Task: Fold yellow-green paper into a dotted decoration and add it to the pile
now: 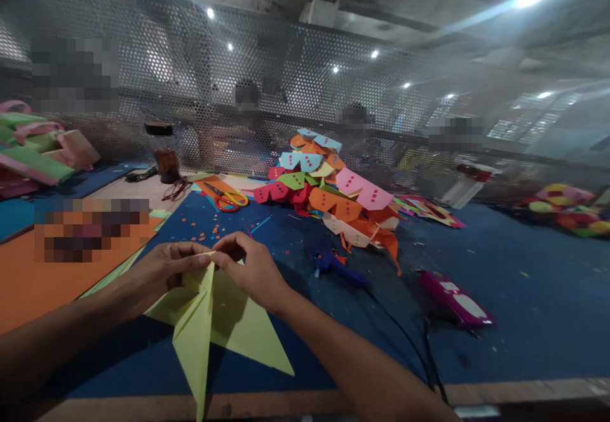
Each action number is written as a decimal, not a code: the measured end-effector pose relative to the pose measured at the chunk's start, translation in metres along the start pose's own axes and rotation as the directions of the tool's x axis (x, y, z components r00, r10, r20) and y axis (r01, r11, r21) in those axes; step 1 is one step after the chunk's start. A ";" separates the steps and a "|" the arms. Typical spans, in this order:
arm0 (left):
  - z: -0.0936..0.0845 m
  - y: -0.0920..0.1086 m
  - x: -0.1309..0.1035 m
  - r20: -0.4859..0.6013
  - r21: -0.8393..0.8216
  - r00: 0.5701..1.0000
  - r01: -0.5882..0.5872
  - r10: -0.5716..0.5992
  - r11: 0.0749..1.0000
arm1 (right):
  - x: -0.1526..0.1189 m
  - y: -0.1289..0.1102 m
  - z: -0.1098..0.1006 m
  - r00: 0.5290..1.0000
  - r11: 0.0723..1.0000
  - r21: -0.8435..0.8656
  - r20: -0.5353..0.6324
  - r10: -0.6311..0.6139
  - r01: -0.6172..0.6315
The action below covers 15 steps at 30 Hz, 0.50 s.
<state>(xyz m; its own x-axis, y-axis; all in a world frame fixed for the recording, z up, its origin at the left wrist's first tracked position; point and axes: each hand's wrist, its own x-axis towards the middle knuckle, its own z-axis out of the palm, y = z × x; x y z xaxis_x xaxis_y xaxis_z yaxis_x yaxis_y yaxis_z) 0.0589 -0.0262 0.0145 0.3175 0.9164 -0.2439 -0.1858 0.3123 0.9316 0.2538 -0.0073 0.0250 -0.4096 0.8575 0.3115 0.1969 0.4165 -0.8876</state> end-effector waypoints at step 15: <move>0.001 0.000 0.003 -0.074 0.038 0.995 -0.063 0.066 0.997 | 0.001 0.000 -0.002 0.996 0.996 0.009 0.031 0.089 -0.090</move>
<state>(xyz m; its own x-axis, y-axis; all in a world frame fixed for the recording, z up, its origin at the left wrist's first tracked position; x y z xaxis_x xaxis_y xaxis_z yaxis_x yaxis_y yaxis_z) 0.0611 -0.0235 0.0142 0.2352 0.9509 -0.2011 -0.1699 0.2439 0.9548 0.2555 -0.0055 0.0261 -0.4174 0.8816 0.2205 0.2244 0.3352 -0.9150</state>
